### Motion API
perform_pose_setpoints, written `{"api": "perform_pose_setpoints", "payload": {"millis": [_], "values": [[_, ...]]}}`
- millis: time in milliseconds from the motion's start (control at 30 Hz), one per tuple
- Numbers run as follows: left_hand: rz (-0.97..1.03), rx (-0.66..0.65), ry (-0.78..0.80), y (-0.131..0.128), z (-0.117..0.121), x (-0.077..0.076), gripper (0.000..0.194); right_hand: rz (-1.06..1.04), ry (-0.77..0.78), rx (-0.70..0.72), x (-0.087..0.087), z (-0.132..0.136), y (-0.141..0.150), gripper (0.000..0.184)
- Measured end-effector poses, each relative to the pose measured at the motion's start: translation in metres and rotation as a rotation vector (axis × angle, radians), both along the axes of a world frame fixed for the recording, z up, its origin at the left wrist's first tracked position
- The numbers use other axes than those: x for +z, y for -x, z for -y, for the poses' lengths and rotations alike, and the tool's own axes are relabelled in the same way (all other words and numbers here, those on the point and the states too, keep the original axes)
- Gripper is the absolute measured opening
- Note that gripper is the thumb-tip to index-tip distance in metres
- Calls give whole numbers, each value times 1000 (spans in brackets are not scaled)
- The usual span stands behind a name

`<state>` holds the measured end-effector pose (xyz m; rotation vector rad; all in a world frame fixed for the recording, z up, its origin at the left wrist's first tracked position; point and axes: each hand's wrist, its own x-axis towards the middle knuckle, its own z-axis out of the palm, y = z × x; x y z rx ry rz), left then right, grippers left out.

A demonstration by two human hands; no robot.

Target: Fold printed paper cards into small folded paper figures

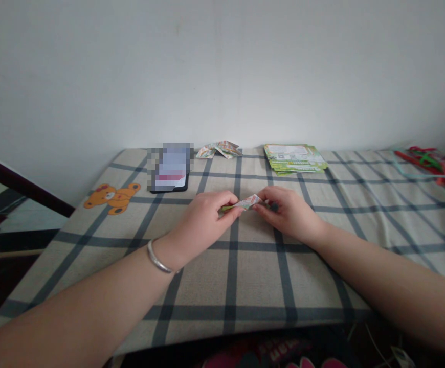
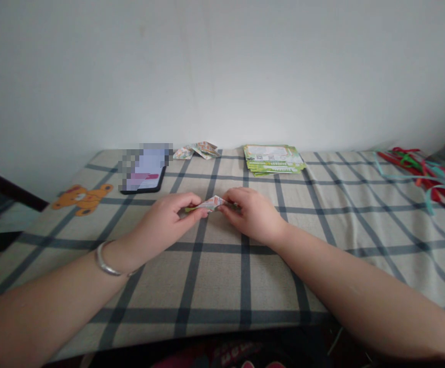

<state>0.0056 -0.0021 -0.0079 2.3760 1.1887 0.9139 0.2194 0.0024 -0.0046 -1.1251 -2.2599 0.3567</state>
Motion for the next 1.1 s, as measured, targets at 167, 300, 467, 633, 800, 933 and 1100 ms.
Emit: {"api": "perform_pose_setpoints", "payload": {"millis": [167, 300, 467, 633, 800, 933, 1100], "values": [[79, 34, 50, 0, -1, 0, 5, -49, 48, -80, -3, -2, -3, 8], [44, 32, 43, 0, -1, 0, 5, -28, 26, -39, -4, -2, -1, 5], [34, -37, 47, -1, 1, 0, 6, -60, -24, 60, -3, -1, 2, 2], [117, -83, 130, -1, 2, 2, 14, -73, -49, 77, -2, 0, 1, 3], [194, -84, 199, -1, 0, -3, 12, -41, -92, 64, -2, 1, 1, 1], [349, -94, 236, -2, -1, -10, 3, -39, -125, 61, -4, 2, 2, 4], [350, -93, 200, -2, 1, -9, 4, -54, -113, 43, -3, 2, 3, 6]]}}
